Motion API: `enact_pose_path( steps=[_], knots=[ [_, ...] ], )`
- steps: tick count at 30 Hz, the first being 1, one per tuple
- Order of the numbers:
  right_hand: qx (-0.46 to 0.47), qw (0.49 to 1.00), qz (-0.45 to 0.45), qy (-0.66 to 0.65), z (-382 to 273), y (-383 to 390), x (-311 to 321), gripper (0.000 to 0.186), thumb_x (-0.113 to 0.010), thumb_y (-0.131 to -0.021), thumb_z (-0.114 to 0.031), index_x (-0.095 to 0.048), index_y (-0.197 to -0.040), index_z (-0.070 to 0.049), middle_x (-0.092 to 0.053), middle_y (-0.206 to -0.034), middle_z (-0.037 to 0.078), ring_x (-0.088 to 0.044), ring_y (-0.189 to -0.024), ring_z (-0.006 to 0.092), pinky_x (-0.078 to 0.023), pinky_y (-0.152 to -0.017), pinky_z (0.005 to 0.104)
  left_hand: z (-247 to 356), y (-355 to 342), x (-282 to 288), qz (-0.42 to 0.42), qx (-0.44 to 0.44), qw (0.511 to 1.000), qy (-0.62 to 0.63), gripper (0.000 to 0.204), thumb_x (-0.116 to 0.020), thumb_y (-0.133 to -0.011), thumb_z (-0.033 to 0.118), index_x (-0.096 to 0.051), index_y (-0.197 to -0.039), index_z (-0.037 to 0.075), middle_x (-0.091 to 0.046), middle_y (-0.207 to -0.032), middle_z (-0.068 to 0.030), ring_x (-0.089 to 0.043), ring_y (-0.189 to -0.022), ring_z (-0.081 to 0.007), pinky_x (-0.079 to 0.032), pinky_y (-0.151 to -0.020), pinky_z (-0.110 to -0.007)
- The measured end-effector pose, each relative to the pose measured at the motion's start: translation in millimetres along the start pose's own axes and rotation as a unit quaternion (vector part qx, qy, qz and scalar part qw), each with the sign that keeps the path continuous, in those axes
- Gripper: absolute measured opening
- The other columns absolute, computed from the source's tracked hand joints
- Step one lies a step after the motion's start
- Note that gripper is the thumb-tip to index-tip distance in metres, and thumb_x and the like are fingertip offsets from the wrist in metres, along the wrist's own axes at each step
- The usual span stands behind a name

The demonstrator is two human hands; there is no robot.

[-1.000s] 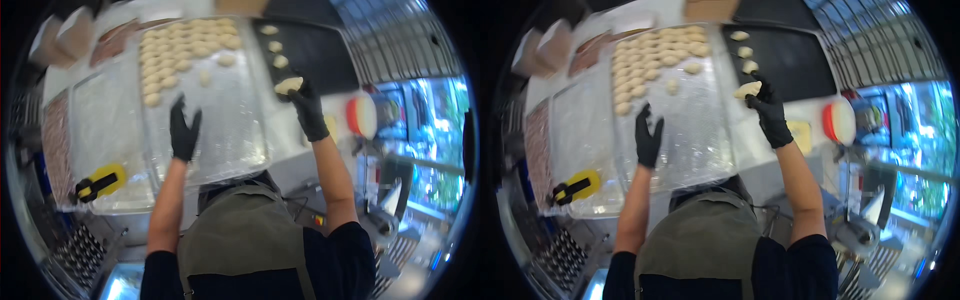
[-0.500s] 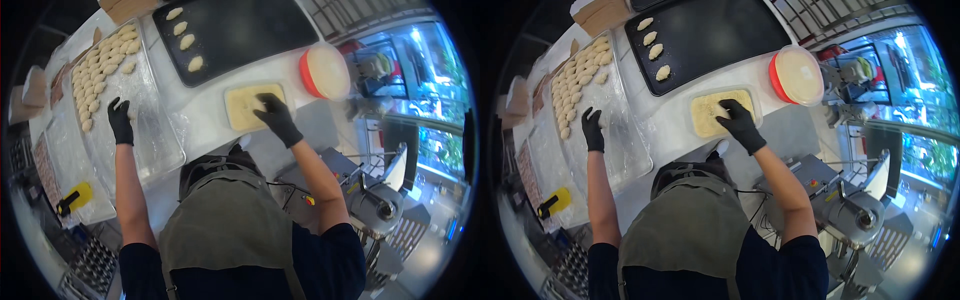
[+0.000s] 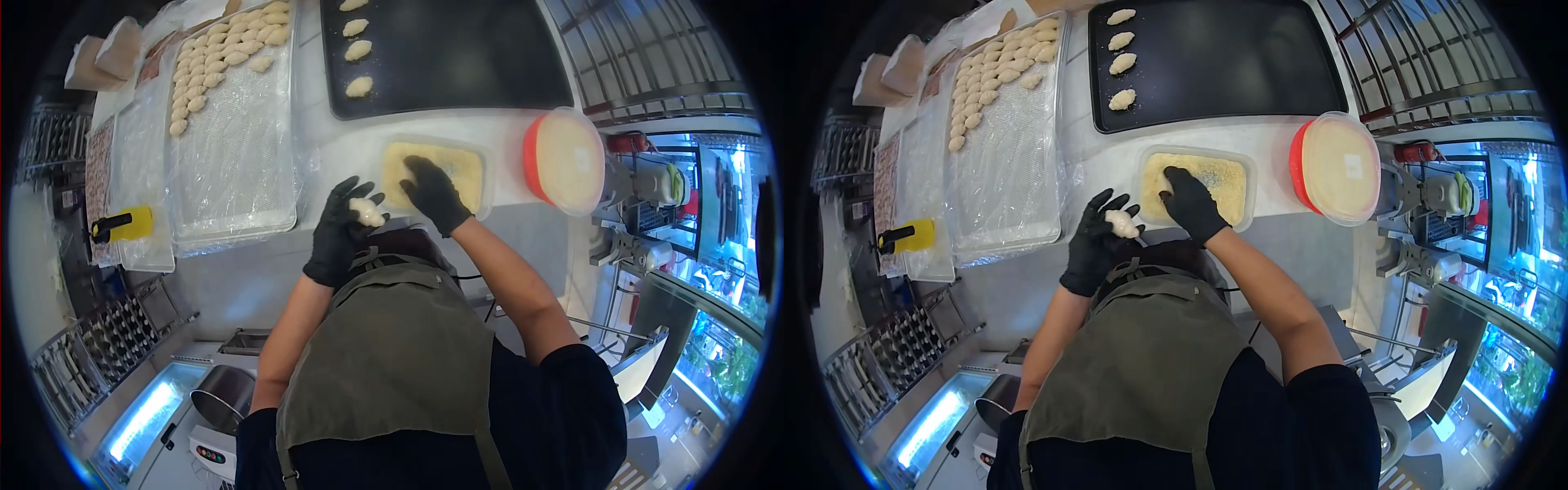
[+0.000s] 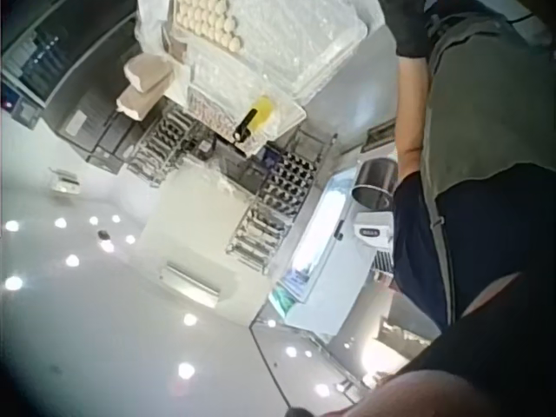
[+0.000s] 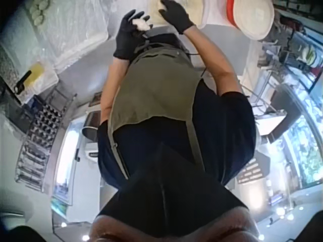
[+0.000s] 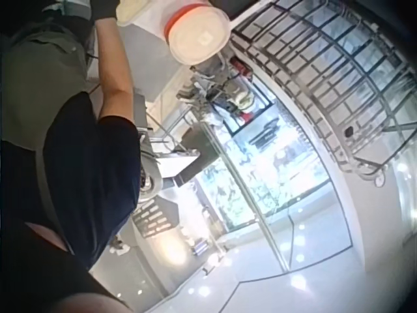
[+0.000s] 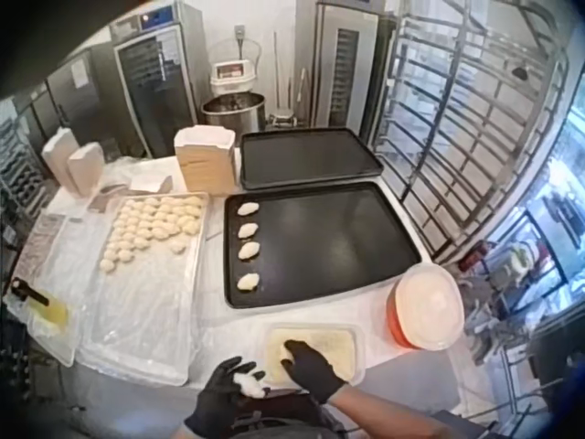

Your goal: The recorder is seen shaping small pieces of dough and placing them on a baking tray in a bakery production area.

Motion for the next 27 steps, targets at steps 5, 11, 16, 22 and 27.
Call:
enact_pose_path(
  steps=[5, 11, 16, 22, 27],
  knots=[
    [0.038, 0.999, 0.004, 0.002, -1, -3, -6, 0.046, -0.073, -0.078, -0.02, -0.064, -0.118, 0.001, -0.067, -0.112, 0.02, -0.065, -0.094, 0.0357, -0.053, -0.084, 0.0412, -9, -8, -19, -0.008, -0.042, 0.997, -0.06, 0.067, -0.063, -0.089, 0.006, -0.036, -0.15, 0.012, -0.046, -0.146, -0.0212, -0.054, -0.128, -0.0384, -0.052, -0.101, -0.043],
    [-0.068, 0.996, -0.043, 0.033, -4, -3, 3, 0.046, -0.074, -0.077, -0.019, -0.065, -0.118, 0.001, -0.068, -0.111, 0.018, -0.065, -0.094, 0.036, -0.053, -0.083, 0.0402, -6, -17, 4, 0.026, -0.114, 0.986, -0.119, 0.061, -0.063, -0.097, 0.019, -0.034, -0.15, 0.012, -0.051, -0.14, -0.0222, -0.06, -0.12, -0.0339, -0.053, -0.098, -0.036],
    [-0.128, 0.989, -0.056, -0.042, -18, -5, -6, 0.045, -0.074, -0.076, -0.019, -0.066, -0.116, 0.0, -0.068, -0.11, 0.017, -0.066, -0.092, 0.035, -0.053, -0.082, 0.0389, 1, -32, 22, 0.01, -0.077, 0.988, -0.134, 0.058, -0.06, -0.101, 0.025, -0.034, -0.151, 0.012, -0.056, -0.132, -0.0226, -0.062, -0.108, -0.0275, -0.053, -0.09, -0.031],
    [-0.138, 0.988, -0.029, -0.064, -17, -7, -17, 0.045, -0.075, -0.075, -0.017, -0.066, -0.117, -0.002, -0.068, -0.109, 0.017, -0.066, -0.089, 0.0326, -0.052, -0.081, 0.0378, 6, -46, 17, -0.024, -0.082, 0.989, -0.123, 0.054, -0.052, -0.105, 0.028, -0.032, -0.153, 0.01, -0.061, -0.121, -0.0207, -0.059, -0.091, -0.0195, -0.05, -0.079, -0.026],
    [-0.146, 0.979, -0.063, -0.126, -25, -8, -22, 0.044, -0.074, -0.078, -0.013, -0.065, -0.119, 0.0, -0.069, -0.109, 0.016, -0.066, -0.089, 0.027, -0.053, -0.08, 0.0337, 3, -52, 4, -0.035, -0.138, 0.984, -0.108, 0.053, -0.047, -0.107, 0.029, -0.031, -0.153, 0.008, -0.062, -0.116, -0.0182, -0.055, -0.086, -0.0167, -0.047, -0.077, -0.026]
  ],
)
Point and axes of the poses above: each hand's wrist, its own y-axis away from the middle knuckle, its own x-axis out of the back of the hand, z = x × y, the point moved 4 cm from there along -y, towards the middle knuckle
